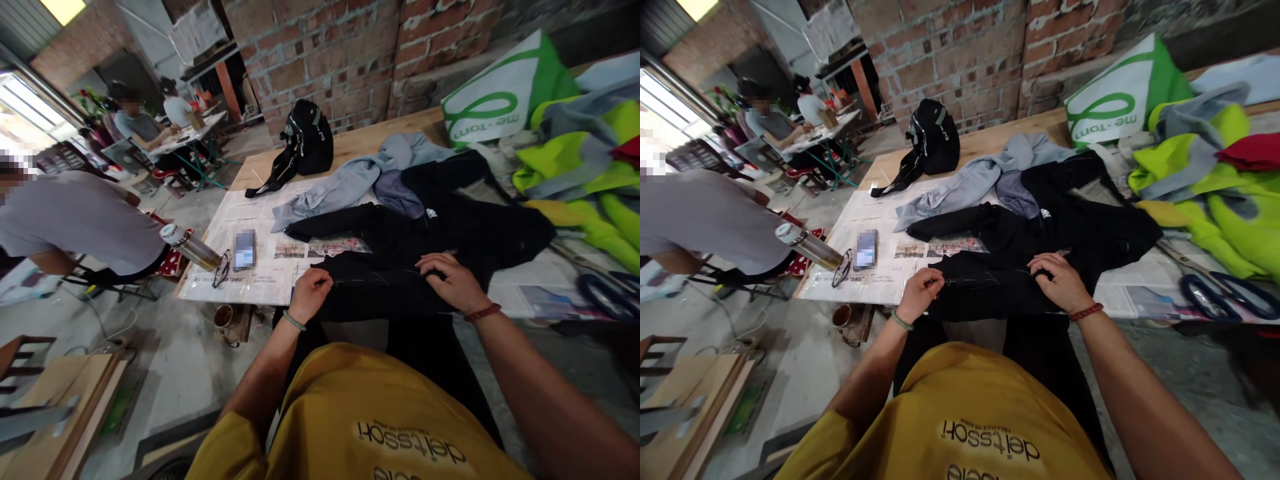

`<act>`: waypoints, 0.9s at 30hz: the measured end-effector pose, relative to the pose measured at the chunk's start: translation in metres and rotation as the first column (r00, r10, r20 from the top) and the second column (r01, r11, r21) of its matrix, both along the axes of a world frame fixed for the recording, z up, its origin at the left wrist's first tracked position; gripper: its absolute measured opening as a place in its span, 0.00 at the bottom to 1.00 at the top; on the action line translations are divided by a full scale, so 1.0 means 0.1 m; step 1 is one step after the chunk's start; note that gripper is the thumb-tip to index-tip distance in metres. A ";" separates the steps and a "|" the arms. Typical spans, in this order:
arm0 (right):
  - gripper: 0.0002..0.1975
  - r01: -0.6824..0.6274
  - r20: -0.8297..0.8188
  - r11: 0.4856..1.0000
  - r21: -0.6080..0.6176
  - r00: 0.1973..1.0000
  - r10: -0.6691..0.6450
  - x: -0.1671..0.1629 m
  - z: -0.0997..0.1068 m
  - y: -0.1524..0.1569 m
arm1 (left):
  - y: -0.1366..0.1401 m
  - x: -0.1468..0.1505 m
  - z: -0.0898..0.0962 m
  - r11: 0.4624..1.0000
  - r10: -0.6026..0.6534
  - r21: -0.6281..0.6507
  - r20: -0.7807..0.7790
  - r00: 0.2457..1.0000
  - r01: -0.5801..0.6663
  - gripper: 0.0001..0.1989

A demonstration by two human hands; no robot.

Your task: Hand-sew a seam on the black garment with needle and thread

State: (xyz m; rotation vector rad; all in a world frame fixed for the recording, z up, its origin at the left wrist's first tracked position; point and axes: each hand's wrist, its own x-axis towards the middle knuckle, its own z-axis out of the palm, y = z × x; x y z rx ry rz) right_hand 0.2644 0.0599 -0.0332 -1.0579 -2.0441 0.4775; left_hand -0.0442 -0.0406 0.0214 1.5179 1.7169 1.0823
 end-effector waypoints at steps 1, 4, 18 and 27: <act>0.06 0.002 -0.003 1.000 0.001 1.000 -0.002 0.00 0.00 0.00 | 0.00 -0.01 0.04 0.998 0.036 -0.059 0.116 0.993 -0.030 0.04; 0.06 0.008 -0.015 1.000 -0.002 1.000 -0.008 0.01 -0.01 0.00 | -0.03 -0.01 0.16 0.973 0.117 -0.231 0.411 0.904 -0.021 0.10; 0.06 0.010 -0.029 1.000 0.006 1.000 -0.010 0.01 -0.01 0.00 | -0.11 -0.04 0.08 0.972 0.228 -0.059 0.458 0.859 -0.227 0.23; 0.06 0.001 -0.020 1.000 0.029 1.000 -0.001 -0.01 0.00 0.00 | -0.41 -0.22 -0.12 0.981 0.169 0.123 -0.175 0.970 -0.149 0.10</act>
